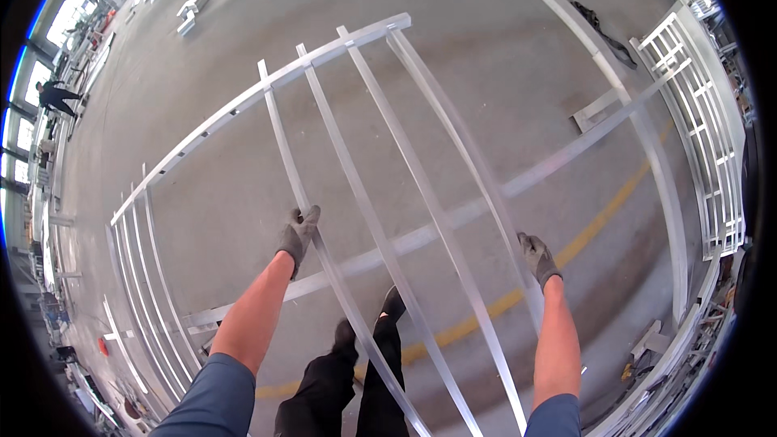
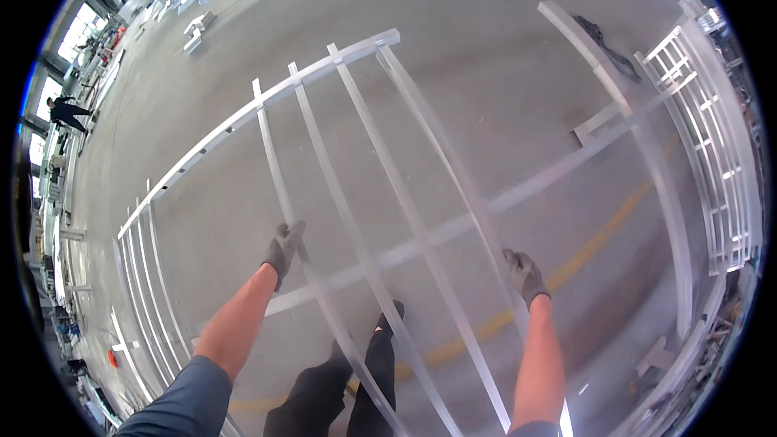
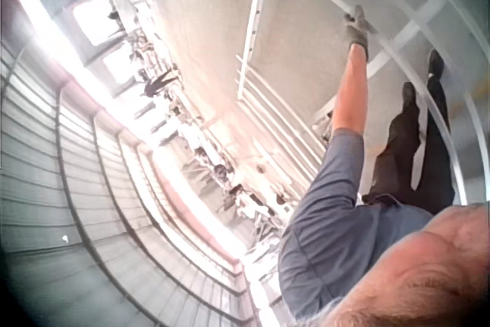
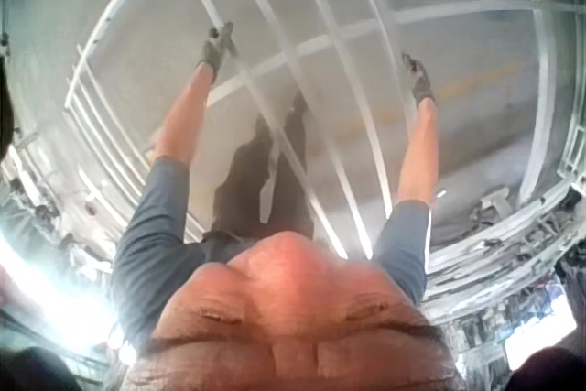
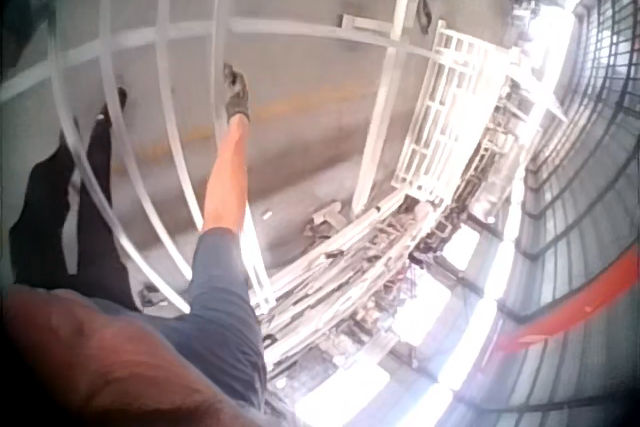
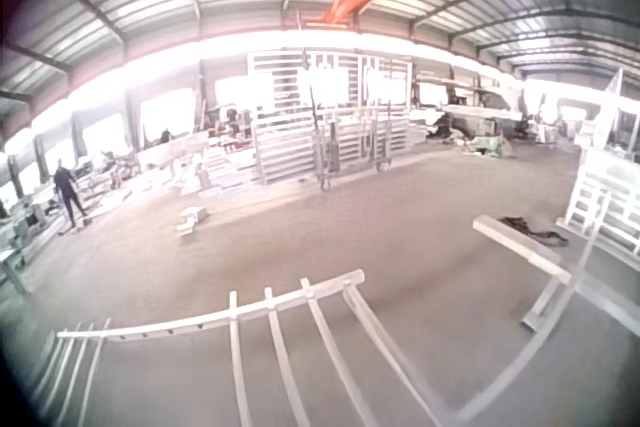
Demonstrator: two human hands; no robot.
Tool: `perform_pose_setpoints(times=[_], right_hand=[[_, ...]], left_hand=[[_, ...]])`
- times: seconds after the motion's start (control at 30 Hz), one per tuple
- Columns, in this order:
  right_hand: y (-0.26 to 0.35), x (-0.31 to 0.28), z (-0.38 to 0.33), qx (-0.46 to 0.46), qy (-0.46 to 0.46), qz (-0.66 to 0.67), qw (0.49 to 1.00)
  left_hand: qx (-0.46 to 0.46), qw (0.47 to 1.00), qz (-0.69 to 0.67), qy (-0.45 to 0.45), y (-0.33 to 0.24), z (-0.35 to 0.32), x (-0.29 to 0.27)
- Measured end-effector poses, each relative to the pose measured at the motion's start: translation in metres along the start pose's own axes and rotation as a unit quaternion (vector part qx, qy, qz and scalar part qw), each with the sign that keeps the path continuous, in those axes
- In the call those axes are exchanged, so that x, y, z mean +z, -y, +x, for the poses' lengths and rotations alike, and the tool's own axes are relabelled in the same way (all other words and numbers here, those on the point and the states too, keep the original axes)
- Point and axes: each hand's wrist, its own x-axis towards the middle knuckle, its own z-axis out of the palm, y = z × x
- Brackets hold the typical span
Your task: The person assembles a white metal frame by hand, aligning and fitting multiple bars together. They then use a hammer to tap joints into place and a welding torch to weld the frame at several points.
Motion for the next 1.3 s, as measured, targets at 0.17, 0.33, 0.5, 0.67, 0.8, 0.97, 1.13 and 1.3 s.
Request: perform_pose_setpoints(times=[0.17, 0.33, 0.5, 0.67, 0.8, 0.97, 1.13, 1.3], right_hand=[[-0.097, 0.0, 0.044, 0.007, 0.022, 0.051, 0.998], [-0.054, 0.002, 0.051, 0.042, -0.015, 0.025, 0.999], [-0.091, -0.033, 0.059, 0.08, -0.069, 0.147, 0.983], [-0.072, -0.024, 0.06, 0.076, -0.043, 0.146, 0.985], [-0.066, -0.03, 0.042, 0.035, -0.083, 0.003, 0.996], [0.001, -0.018, 0.036, 0.069, -0.066, -0.098, 0.991], [0.018, -0.024, 0.024, -0.111, -0.196, -0.284, 0.932], [-0.023, 0.007, 0.026, -0.367, -0.262, -0.139, 0.882]], left_hand=[[-0.064, 0.952, -0.289, 0.076, -0.006, 0.031, 0.056], [-0.08, 0.943, -0.321, 0.034, -0.024, 0.019, 0.028], [-0.096, 0.951, -0.283, 0.084, -0.009, 0.027, 0.04], [-0.129, 0.958, -0.236, 0.101, 0.02, 0.047, 0.031], [-0.117, 0.96, -0.212, 0.138, 0.007, 0.038, 0.03], [-0.114, 0.968, -0.175, 0.141, -0.003, 0.043, 0.023], [-0.094, 0.96, -0.171, 0.2, 0.019, 0.042, 0.015], [0.006, 0.96, -0.268, 0.084, 0.084, 0.018, -0.013]])
